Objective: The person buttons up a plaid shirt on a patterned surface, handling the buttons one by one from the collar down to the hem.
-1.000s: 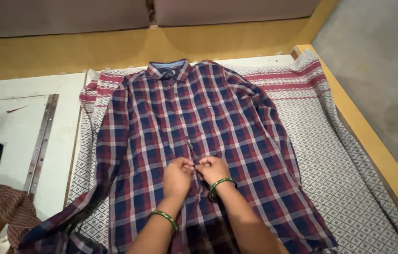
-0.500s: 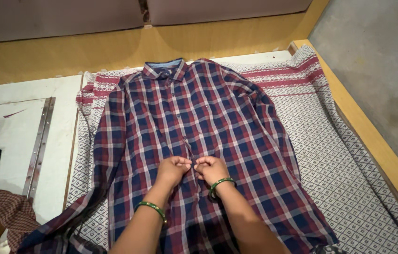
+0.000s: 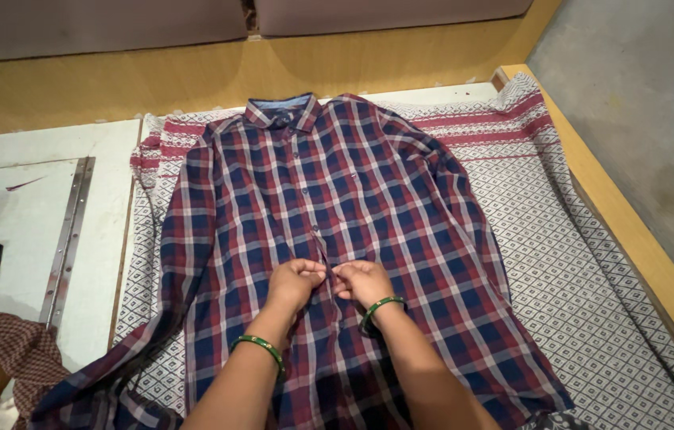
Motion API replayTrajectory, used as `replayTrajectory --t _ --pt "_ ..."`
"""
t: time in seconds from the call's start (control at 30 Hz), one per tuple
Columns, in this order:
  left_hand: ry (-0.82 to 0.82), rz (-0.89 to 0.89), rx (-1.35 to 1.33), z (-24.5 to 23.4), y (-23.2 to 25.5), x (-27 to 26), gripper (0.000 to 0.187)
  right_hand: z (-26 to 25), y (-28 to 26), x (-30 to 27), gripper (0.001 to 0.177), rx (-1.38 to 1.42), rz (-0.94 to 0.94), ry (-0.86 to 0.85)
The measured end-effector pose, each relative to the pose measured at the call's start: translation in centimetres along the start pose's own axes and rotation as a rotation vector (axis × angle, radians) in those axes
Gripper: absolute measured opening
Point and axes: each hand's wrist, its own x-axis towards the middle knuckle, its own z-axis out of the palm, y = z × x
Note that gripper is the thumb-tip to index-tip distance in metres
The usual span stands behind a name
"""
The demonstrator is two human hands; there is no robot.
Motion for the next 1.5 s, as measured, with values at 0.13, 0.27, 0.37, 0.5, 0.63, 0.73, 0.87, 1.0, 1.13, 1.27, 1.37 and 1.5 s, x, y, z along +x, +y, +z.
replayTrajectory --t 0.13,0.27,0.37,0.5,0.63,0.73,0.87,1.0,1.13,1.27,1.37,1.5 --pt "0.029 0.05 0.0 -0.1 -0.8 0.5 0.016 0.7 -0.6 -0.6 0.016 -0.114 -0.026 0.049" --pt "-0.083 0.041 -0.094 -0.9 -1.1 1.2 0.018 1.8 -1.3 -1.8 0.011 -0.233 -0.144 0.06" --pt "-0.064 -0.084 -0.062 -1.4 -0.7 1.2 0.031 2.6 -1.8 -2.8 0.012 -0.282 -0.196 0.111" --pt "0.044 0.102 -0.089 0.3 -0.6 0.1 0.026 3.1 -1.9 -3.6 0.015 -0.427 -0.242 0.221" --pt "0.261 0.055 0.073 1.3 0.7 -1.7 0.027 2.7 -1.5 -3.2 0.017 -0.393 -0.256 0.179" --pt "0.307 0.013 0.117 1.3 1.7 -2.4 0.026 2.2 -1.1 -2.7 0.011 -0.36 -0.276 0.137" --pt "0.295 0.005 0.111 1.1 2.1 -2.6 0.026 1.8 -0.9 -1.9 0.011 -0.264 -0.192 0.1" --pt "0.28 -0.043 0.137 0.9 2.4 -2.6 0.028 1.5 -0.6 -1.0 0.008 -0.189 -0.144 0.081" --pt "0.307 0.002 0.211 0.9 2.6 -3.2 0.027 1.3 -0.2 -0.4 0.009 -0.187 -0.15 0.06" --pt "0.336 0.128 0.249 1.1 2.3 -4.5 0.025 1.5 -0.2 -0.9 0.01 -0.226 -0.191 0.099" --pt "0.36 0.245 0.28 1.1 2.1 -5.3 0.028 1.5 0.0 -1.3 0.012 -0.275 -0.249 0.097" --pt "0.395 0.379 0.283 0.9 2.4 -6.6 0.034 1.9 0.5 -1.4 0.013 -0.249 -0.3 0.091"
